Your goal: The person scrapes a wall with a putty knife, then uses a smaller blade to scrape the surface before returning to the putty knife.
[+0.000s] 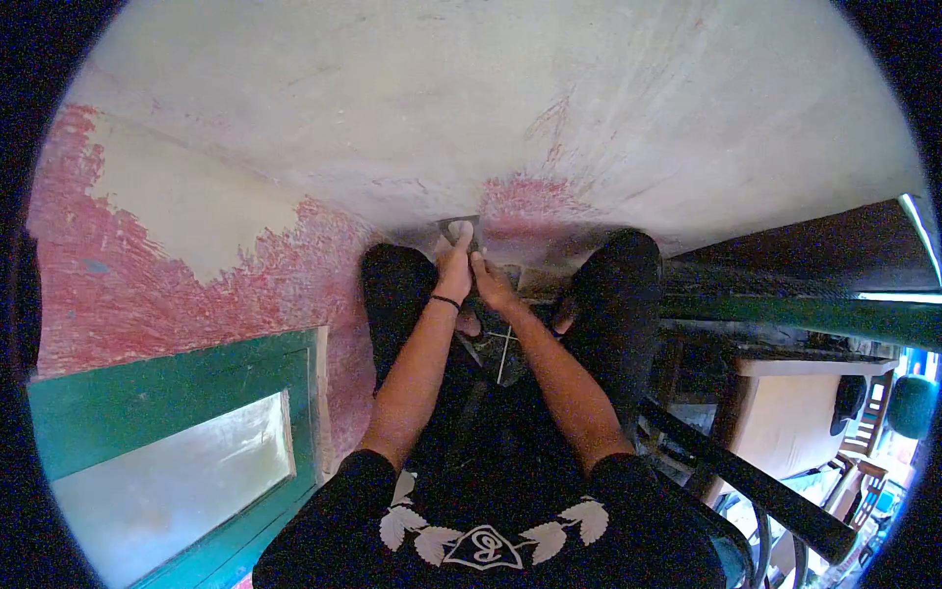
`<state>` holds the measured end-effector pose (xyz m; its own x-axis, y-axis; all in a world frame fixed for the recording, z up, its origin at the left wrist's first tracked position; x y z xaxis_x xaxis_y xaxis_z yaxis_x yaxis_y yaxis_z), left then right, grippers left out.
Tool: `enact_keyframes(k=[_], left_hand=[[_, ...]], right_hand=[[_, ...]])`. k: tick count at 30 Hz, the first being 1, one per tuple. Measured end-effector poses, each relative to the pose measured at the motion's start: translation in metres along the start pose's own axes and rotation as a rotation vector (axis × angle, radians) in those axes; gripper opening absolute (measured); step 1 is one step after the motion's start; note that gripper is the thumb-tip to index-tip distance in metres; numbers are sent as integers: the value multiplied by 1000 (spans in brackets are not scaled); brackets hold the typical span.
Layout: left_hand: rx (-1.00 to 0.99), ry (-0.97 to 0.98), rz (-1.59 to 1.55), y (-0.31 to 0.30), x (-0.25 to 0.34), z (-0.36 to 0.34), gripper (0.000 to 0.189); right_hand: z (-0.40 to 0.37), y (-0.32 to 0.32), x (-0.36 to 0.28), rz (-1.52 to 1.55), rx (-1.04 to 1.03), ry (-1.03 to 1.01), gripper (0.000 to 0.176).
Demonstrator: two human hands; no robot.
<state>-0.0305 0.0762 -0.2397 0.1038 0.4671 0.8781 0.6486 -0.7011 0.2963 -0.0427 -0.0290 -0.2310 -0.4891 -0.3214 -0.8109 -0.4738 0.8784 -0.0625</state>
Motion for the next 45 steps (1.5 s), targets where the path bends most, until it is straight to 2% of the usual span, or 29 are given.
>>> enact_keyframes(k=[3, 5, 9, 12, 15, 18, 21, 24, 26, 27, 28, 31, 33, 35, 37, 38, 41, 42, 45], left_hand=[[-46, -10, -37, 0, 9, 2, 34], [-29, -52, -51, -6, -6, 0, 35], [55, -70, -50, 4, 3, -7, 39], [50, 59, 70, -2, 4, 5, 41], [15, -4, 91, -5, 3, -1, 48], [135, 29, 86, 11, 24, -21, 47], [71, 207, 130, 12, 37, -18, 43], [115, 111, 233, 0, 13, -9, 44], [201, 141, 282, -13, -20, 10, 43], [243, 153, 309, -16, -31, 16, 42], [232, 280, 309, -12, -24, 12, 42], [112, 111, 35, 7, 12, -9, 42], [163, 79, 147, -14, -20, 5, 42], [186, 87, 162, -6, -15, 12, 41], [199, 85, 113, 9, 10, -13, 39], [135, 153, 98, 7, 13, -10, 37], [96, 121, 58, 12, 28, -16, 35], [73, 120, 111, -2, 6, -1, 35], [147, 125, 105, -5, -6, 3, 41]], right_hand=[[-1, 0, -2, -3, -40, -27, 77], [10, 4, 21, -1, -63, -38, 77], [9, 5, 14, -36, -24, -47, 78], [21, 11, 19, -65, 25, -138, 79], [48, 19, 61, 51, -89, -104, 78], [30, 18, 37, 61, -57, -2, 78], [33, 19, 30, 106, -99, 16, 80], [20, 15, 29, 96, -144, 18, 80], [57, 19, 72, 47, -163, -5, 81], [61, 18, 72, 34, -170, -9, 81], [54, 17, 56, 20, -177, -14, 82], [30, 3, 23, -2, -189, 43, 82], [21, 3, 23, -19, -195, 155, 83], [30, 2, 34, -60, -152, 93, 83], [24, 3, 21, -42, -134, 55, 83], [16, 4, 13, -6, -137, 52, 84], [-11, -6, -24, 16, -184, 104, 87], [-16, -8, -27, 10, -207, 133, 88], [44, 8, 44, 0, -217, 101, 87]])
Point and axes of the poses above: each hand's wrist, its own z-axis towards the middle knuckle, its own y-axis out of the palm, x = y × z, the point moved 2 cm from there along z, towards the middle knuckle, and after that the axes turned 1 degree about x, right-handed, at the moved point
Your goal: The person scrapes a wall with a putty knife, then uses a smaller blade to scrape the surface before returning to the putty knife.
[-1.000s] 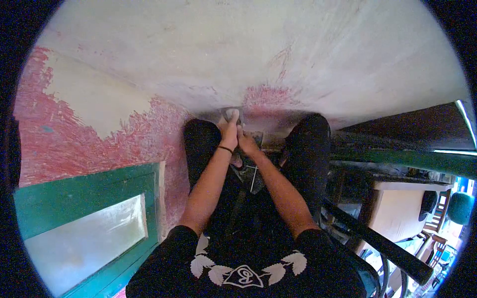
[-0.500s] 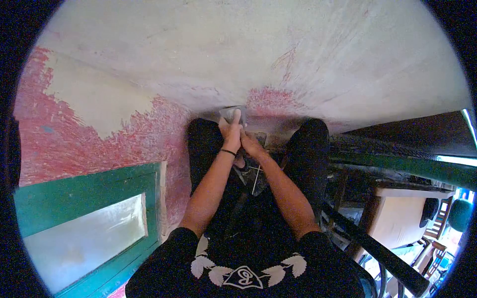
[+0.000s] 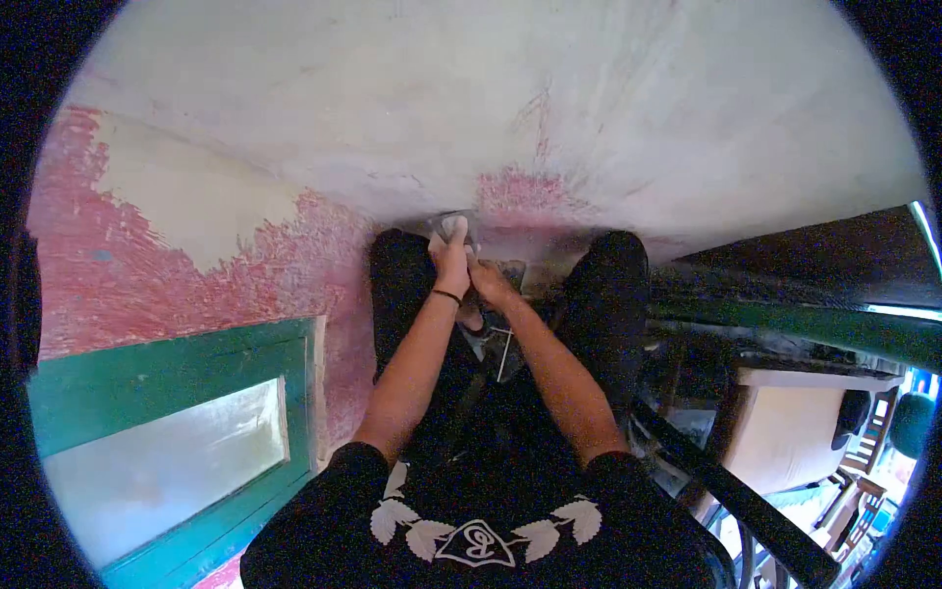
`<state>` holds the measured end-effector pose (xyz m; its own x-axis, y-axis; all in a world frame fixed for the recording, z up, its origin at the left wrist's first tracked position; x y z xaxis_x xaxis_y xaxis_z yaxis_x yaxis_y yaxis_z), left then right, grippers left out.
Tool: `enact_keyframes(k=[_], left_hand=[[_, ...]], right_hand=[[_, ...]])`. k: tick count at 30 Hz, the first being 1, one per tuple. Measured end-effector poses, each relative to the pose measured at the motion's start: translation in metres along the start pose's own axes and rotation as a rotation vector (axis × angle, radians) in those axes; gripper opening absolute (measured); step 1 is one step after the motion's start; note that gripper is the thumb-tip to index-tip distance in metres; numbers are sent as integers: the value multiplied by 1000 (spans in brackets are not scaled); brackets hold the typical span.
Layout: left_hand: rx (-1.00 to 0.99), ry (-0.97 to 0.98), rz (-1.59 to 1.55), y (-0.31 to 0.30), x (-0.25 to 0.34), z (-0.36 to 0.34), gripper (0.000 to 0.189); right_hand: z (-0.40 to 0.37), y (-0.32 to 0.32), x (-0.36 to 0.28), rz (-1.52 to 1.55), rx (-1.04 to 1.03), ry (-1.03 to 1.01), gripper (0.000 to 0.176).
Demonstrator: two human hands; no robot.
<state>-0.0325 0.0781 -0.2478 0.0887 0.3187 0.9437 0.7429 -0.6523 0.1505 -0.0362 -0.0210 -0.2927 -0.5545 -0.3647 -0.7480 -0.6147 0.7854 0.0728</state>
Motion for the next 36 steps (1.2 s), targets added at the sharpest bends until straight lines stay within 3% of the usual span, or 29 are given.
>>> enact_keyframes(k=[2, 6, 10, 11, 15, 21, 23, 26, 30, 33, 36], left_hand=[[5, 17, -41, 4, 17, -6, 41], [-40, -88, -43, 5, 27, -15, 43], [9, -46, 62, 5, 33, -20, 43], [31, 10, 51, -4, 7, -2, 44], [19, 39, 69, 5, 25, -20, 37], [-92, 41, -64, 6, 18, 8, 36], [-118, 1, -38, 2, 16, 2, 38], [45, -67, 53, 6, 10, -13, 38], [-91, -25, -77, 9, 35, -13, 63], [-73, -33, 73, 0, 18, -5, 43], [34, -143, 146, 0, 7, -9, 42]], right_hand=[[9, 4, 3, -17, 29, -111, 87], [-26, 8, -18, 61, 77, -5, 70], [-3, 10, -7, 9, -8, 32, 85], [3, 15, 1, 45, -4, 20, 85], [39, 15, 43, 196, -46, -111, 85], [8, 5, -13, -30, 187, -269, 76], [-21, 8, -14, 45, 130, -207, 78], [0, 4, 7, 30, 110, -86, 80], [-19, 6, -22, 73, 71, -41, 81], [-10, 7, -8, 107, -3, -28, 78], [-20, 11, -11, 83, 86, 27, 77]])
Point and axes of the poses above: each hand's wrist, its own z-axis towards the middle knuckle, its own y-axis out of the palm, x = y × z, the point moved 2 cm from there along z, towards the middle knuckle, and after that the axes turned 1 degree about x, right-handed, at the moved point
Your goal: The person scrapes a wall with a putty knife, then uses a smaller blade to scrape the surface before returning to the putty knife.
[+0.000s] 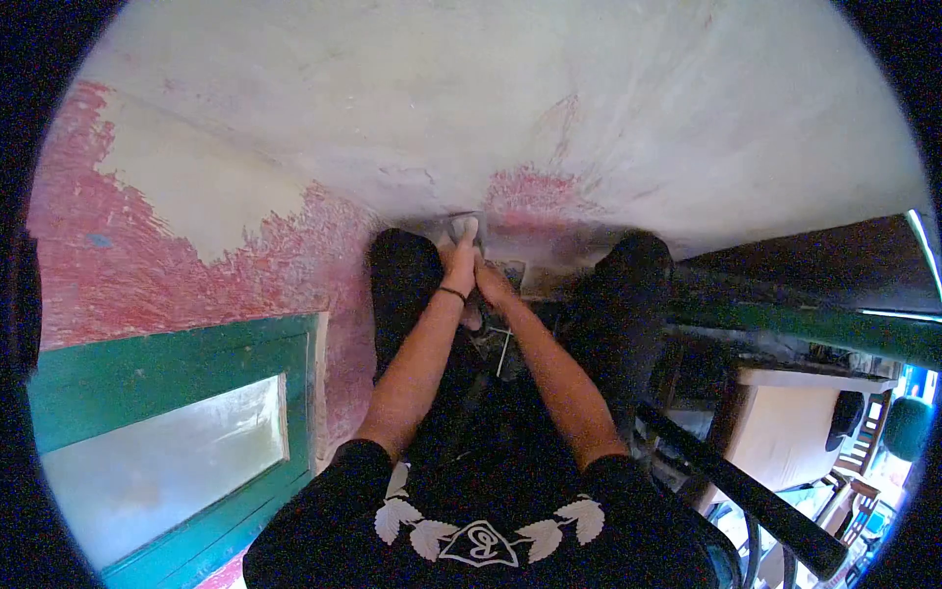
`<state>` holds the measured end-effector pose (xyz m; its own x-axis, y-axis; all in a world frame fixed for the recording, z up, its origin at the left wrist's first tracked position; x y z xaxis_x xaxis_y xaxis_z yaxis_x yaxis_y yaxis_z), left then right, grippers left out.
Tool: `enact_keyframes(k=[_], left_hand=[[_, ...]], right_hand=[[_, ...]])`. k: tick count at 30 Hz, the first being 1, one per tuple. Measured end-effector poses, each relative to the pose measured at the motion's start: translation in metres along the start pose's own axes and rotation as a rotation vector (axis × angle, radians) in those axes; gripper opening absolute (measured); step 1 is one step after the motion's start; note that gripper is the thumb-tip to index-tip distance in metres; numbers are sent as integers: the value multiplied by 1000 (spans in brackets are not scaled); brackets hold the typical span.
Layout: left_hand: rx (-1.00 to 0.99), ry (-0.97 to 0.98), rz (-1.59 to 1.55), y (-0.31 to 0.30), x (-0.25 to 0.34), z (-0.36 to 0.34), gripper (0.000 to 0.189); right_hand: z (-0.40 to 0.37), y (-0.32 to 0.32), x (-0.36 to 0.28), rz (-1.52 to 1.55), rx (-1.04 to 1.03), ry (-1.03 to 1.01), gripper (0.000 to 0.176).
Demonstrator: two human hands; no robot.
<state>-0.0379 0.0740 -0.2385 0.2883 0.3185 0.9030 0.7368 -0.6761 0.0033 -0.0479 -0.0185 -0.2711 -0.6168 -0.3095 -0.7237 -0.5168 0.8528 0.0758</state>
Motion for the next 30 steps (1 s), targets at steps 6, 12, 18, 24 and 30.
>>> enact_keyframes(k=[6, 12, 18, 24, 30], left_hand=[[19, 182, 69, -7, 2, 2, 51], [35, -5, 95, -5, -9, 12, 62], [-36, -3, -86, 1, 2, -2, 50], [-173, 64, -337, 6, -7, 26, 53], [-72, -137, -155, 0, -23, 19, 60]], right_hand=[[-26, 6, -22, 54, -67, 191, 78], [35, 4, 33, -46, 21, -69, 78], [6, -5, 14, -68, 11, 33, 80], [-14, -17, -31, -60, -48, -124, 75], [-5, -4, 1, -15, -84, -44, 80]])
Point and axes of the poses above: each hand's wrist, its own z-axis towards the middle knuckle, its own y-axis out of the palm, x = y × z, the point moved 2 cm from there along z, towards the middle knuckle, and after that the axes turned 1 degree about x, right-handed, at the moved point
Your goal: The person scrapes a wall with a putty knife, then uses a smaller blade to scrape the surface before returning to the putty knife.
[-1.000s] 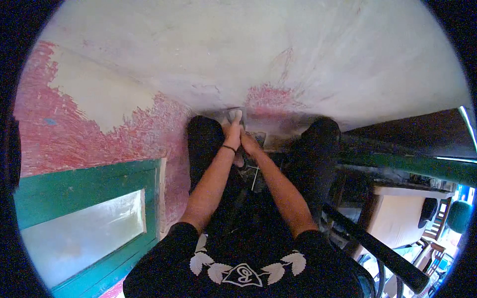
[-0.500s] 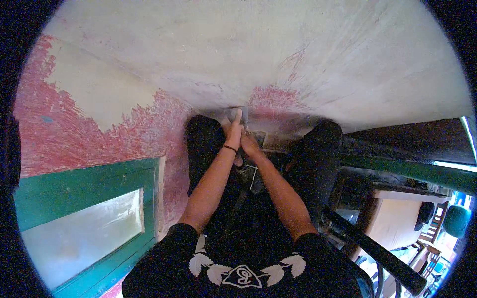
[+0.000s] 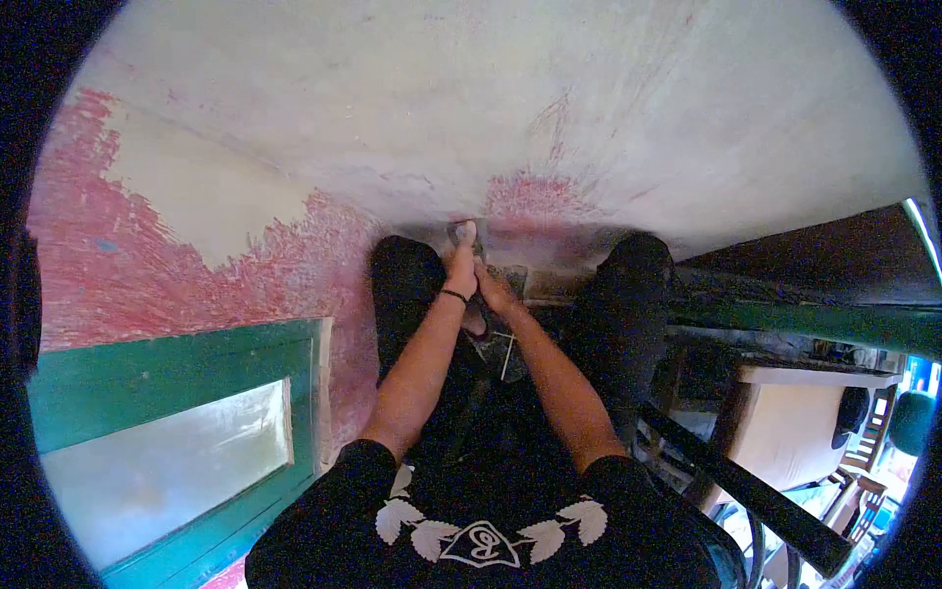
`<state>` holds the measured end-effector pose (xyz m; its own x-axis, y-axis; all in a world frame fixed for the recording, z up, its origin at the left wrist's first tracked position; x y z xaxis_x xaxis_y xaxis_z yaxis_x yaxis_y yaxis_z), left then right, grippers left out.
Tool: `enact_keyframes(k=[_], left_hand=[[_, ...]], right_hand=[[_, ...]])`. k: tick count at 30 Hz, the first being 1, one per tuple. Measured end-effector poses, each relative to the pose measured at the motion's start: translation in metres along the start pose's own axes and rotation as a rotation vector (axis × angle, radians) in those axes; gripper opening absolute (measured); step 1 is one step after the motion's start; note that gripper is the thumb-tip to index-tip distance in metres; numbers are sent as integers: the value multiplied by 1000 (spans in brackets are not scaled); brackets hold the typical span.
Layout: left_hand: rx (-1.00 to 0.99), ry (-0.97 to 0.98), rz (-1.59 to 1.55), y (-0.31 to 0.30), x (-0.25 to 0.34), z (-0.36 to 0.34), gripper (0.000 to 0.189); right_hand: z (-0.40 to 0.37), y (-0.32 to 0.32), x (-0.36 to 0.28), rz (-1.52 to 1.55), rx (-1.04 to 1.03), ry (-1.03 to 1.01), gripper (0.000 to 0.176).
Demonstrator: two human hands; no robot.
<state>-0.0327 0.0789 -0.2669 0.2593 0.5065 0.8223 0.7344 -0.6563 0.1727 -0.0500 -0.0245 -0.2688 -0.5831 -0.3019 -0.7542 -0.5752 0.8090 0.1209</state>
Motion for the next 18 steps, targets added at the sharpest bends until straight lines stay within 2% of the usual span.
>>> enact_keyframes(k=[1, 2, 7, 10, 13, 16, 18], left_hand=[[37, 105, 20, -1, -2, 2, 60], [31, 130, 21, -3, -6, 5, 61], [32, 155, 62, -8, -9, -2, 62], [36, 221, 65, -10, -20, 19, 43], [39, 197, 87, -10, -9, 8, 55], [-12, 112, -8, -5, -10, 8, 51], [8, 95, -47, -1, -9, 4, 50]], right_hand=[[1, 3, 1, -5, -3, 25, 82], [2, 5, 3, -9, -21, 52, 83], [1, 7, 9, -109, 2, 84, 85], [3, 2, 1, -92, 26, 19, 85], [-14, 9, -6, 10, 33, -59, 87], [22, 1, 23, -34, 5, -53, 87], [37, -3, 35, -44, 60, -97, 84]])
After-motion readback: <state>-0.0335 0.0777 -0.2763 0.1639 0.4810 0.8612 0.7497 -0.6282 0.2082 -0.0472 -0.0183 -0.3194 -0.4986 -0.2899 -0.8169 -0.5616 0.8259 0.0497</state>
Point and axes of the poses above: each hand's wrist, its own z-axis towards the middle knuckle, its own y-axis out of the palm, x = y × z, the point moved 2 cm from there along z, towards the middle knuckle, and after that the axes turned 1 degree about x, right-handed, at the moved point
